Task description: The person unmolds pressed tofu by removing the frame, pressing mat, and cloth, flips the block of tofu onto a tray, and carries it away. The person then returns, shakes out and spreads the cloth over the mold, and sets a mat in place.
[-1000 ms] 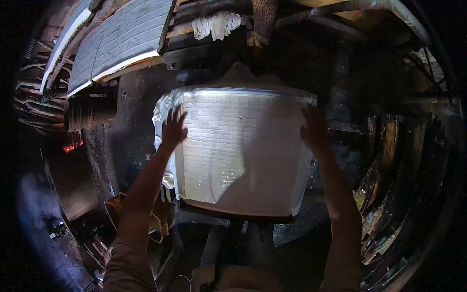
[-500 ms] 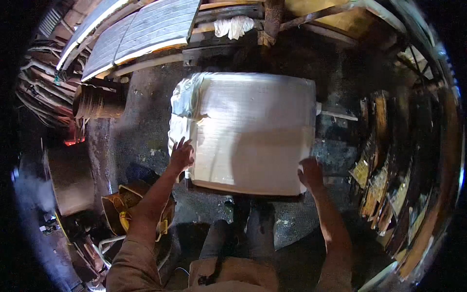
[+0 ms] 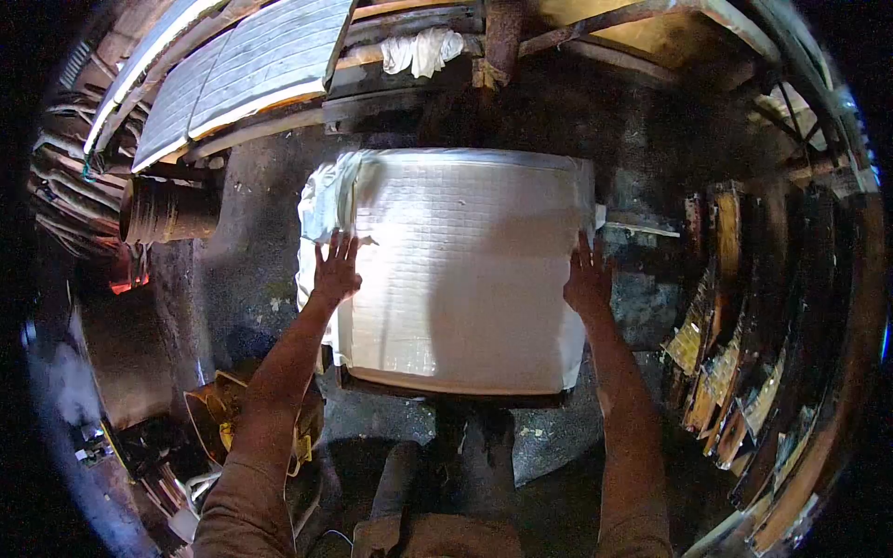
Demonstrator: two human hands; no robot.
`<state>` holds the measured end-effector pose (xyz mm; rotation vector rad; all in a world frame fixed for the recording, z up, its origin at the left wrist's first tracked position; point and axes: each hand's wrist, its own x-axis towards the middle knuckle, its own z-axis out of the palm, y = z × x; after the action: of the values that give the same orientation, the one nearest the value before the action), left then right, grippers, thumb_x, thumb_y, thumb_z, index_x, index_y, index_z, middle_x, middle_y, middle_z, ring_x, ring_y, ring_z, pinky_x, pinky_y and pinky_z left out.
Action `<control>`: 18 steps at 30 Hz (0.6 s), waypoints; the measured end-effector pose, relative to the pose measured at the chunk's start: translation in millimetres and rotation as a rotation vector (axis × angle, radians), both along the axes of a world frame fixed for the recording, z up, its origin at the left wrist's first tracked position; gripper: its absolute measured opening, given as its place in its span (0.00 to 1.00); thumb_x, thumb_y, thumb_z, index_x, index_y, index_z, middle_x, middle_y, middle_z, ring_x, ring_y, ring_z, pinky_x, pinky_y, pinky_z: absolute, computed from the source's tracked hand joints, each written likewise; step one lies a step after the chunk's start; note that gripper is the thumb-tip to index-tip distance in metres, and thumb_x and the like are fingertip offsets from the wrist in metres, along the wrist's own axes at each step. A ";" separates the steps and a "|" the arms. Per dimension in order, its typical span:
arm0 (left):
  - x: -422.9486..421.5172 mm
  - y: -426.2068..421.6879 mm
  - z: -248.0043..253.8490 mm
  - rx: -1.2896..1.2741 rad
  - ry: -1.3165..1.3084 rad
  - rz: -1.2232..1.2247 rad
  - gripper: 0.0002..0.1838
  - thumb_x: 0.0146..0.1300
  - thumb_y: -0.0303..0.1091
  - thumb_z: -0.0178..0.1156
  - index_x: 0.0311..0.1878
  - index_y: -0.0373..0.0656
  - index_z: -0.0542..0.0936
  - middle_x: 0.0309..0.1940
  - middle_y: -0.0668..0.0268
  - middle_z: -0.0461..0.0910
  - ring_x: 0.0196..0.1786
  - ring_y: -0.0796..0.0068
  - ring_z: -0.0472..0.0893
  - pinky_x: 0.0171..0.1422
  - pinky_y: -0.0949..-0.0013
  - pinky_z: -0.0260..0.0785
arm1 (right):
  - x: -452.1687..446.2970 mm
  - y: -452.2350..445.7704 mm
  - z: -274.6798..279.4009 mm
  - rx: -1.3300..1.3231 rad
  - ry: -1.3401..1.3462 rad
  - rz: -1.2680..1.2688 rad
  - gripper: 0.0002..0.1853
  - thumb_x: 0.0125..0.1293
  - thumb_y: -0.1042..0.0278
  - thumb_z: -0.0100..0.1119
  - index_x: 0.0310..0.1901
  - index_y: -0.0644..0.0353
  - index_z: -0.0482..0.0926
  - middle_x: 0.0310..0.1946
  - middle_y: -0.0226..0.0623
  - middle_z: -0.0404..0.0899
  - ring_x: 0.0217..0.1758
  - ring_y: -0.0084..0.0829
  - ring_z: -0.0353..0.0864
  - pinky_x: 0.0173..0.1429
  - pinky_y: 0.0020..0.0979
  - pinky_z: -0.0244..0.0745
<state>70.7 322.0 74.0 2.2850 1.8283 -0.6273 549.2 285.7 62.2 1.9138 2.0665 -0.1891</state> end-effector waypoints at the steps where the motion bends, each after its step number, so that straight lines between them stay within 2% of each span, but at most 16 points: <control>1: -1.8 -2.1 -3.5 -0.006 0.004 0.006 0.39 0.51 0.39 0.56 0.68 0.41 0.57 0.69 0.58 0.55 0.74 0.57 0.45 0.72 0.41 0.35 | 0.8 -4.0 -2.6 -0.017 -0.019 0.002 0.25 0.54 0.65 0.59 0.55 0.60 0.72 0.72 0.38 0.43 0.75 0.46 0.40 0.70 0.56 0.46; 2: -3.8 -7.6 -4.9 0.053 0.048 -0.081 0.38 0.50 0.38 0.56 0.67 0.39 0.59 0.67 0.56 0.58 0.73 0.57 0.47 0.72 0.40 0.35 | 0.8 -7.5 -3.8 -0.034 -0.039 0.005 0.24 0.53 0.65 0.59 0.54 0.60 0.74 0.72 0.37 0.43 0.75 0.46 0.39 0.70 0.55 0.46; 3: -5.9 -15.5 -4.2 0.110 0.092 -0.170 0.37 0.49 0.38 0.55 0.65 0.38 0.61 0.65 0.54 0.61 0.73 0.57 0.49 0.72 0.39 0.34 | 1.4 -15.2 -2.9 -0.036 0.102 0.030 0.21 0.52 0.66 0.60 0.50 0.61 0.75 0.69 0.40 0.49 0.73 0.46 0.43 0.70 0.53 0.48; 5: -13.3 -32.4 -1.8 0.088 -0.024 -0.227 0.34 0.46 0.37 0.57 0.60 0.37 0.67 0.50 0.51 0.72 0.60 0.54 0.67 0.69 0.43 0.48 | 2.1 -37.9 0.6 -0.042 0.366 0.085 0.15 0.49 0.67 0.62 0.40 0.62 0.77 0.60 0.44 0.62 0.67 0.45 0.56 0.67 0.49 0.54; 7: -8.1 -45.7 21.9 -0.294 -0.271 0.016 0.32 0.48 0.36 0.57 0.59 0.35 0.68 0.39 0.50 0.79 0.48 0.53 0.78 0.57 0.55 0.67 | -0.4 -72.5 3.3 -0.075 0.588 0.159 0.12 0.47 0.68 0.63 0.32 0.63 0.75 0.45 0.46 0.72 0.54 0.46 0.70 0.59 0.46 0.63; 8: -10.4 -63.3 30.2 -0.296 -0.279 0.034 0.30 0.49 0.38 0.57 0.58 0.37 0.70 0.37 0.51 0.80 0.44 0.53 0.79 0.52 0.56 0.70 | -4.0 -89.9 9.6 -0.103 0.685 0.201 0.11 0.46 0.69 0.64 0.30 0.63 0.73 0.38 0.46 0.74 0.46 0.46 0.75 0.54 0.45 0.67; 9: -12.4 -84.5 39.5 -0.298 -0.288 0.051 0.28 0.50 0.39 0.57 0.56 0.39 0.72 0.35 0.51 0.81 0.39 0.52 0.80 0.47 0.57 0.72 | -6.0 -112.6 19.2 -0.106 0.751 0.078 0.11 0.48 0.68 0.63 0.30 0.63 0.72 0.35 0.46 0.74 0.43 0.47 0.76 0.48 0.44 0.68; 10: -15.5 -100.7 48.2 -0.335 -0.314 0.085 0.27 0.50 0.41 0.58 0.55 0.42 0.73 0.37 0.53 0.81 0.40 0.53 0.80 0.49 0.57 0.71 | -10.5 -133.9 33.4 -0.109 0.815 -0.045 0.11 0.50 0.68 0.63 0.30 0.63 0.72 0.32 0.46 0.74 0.39 0.47 0.77 0.42 0.43 0.70; 11: -21.1 -118.6 54.4 -0.370 -0.341 0.118 0.26 0.51 0.42 0.58 0.54 0.45 0.74 0.39 0.55 0.81 0.41 0.55 0.80 0.50 0.56 0.71 | -11.0 -154.6 39.5 -0.097 0.814 -0.041 0.11 0.50 0.68 0.63 0.30 0.63 0.72 0.32 0.46 0.74 0.39 0.47 0.77 0.42 0.43 0.70; 13: -43.3 -166.2 46.9 -0.282 -0.538 0.203 0.23 0.54 0.45 0.58 0.53 0.47 0.77 0.39 0.57 0.81 0.38 0.58 0.81 0.49 0.58 0.72 | -7.3 -194.7 53.7 -0.057 0.938 -0.389 0.11 0.54 0.66 0.62 0.32 0.63 0.72 0.32 0.48 0.74 0.37 0.46 0.77 0.36 0.41 0.70; 15: -53.4 -201.7 66.4 -0.254 -0.568 0.173 0.20 0.56 0.46 0.58 0.50 0.47 0.79 0.39 0.58 0.82 0.38 0.58 0.82 0.49 0.57 0.72 | 3.8 -235.3 69.6 0.054 0.847 -0.365 0.13 0.56 0.63 0.61 0.34 0.64 0.72 0.34 0.48 0.75 0.39 0.46 0.77 0.36 0.41 0.70; 16: -73.9 -227.2 44.5 -0.153 -0.669 0.125 0.19 0.55 0.47 0.60 0.46 0.46 0.81 0.40 0.59 0.82 0.38 0.59 0.82 0.47 0.59 0.73 | 7.9 -256.0 79.2 0.155 0.755 -0.343 0.15 0.59 0.59 0.59 0.36 0.64 0.72 0.35 0.49 0.75 0.40 0.45 0.78 0.37 0.40 0.71; 18: -98.3 -263.5 63.6 -0.150 -0.707 0.171 0.19 0.55 0.48 0.61 0.45 0.46 0.82 0.41 0.59 0.82 0.39 0.61 0.82 0.47 0.60 0.73 | 14.4 -300.8 101.1 0.242 0.713 -0.412 0.16 0.60 0.59 0.59 0.38 0.65 0.72 0.34 0.48 0.76 0.38 0.43 0.78 0.36 0.40 0.71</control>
<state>-27.6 58.5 137.6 1.8756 1.5270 0.0771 563.5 -15.1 163.2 2.7029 2.1161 -0.8612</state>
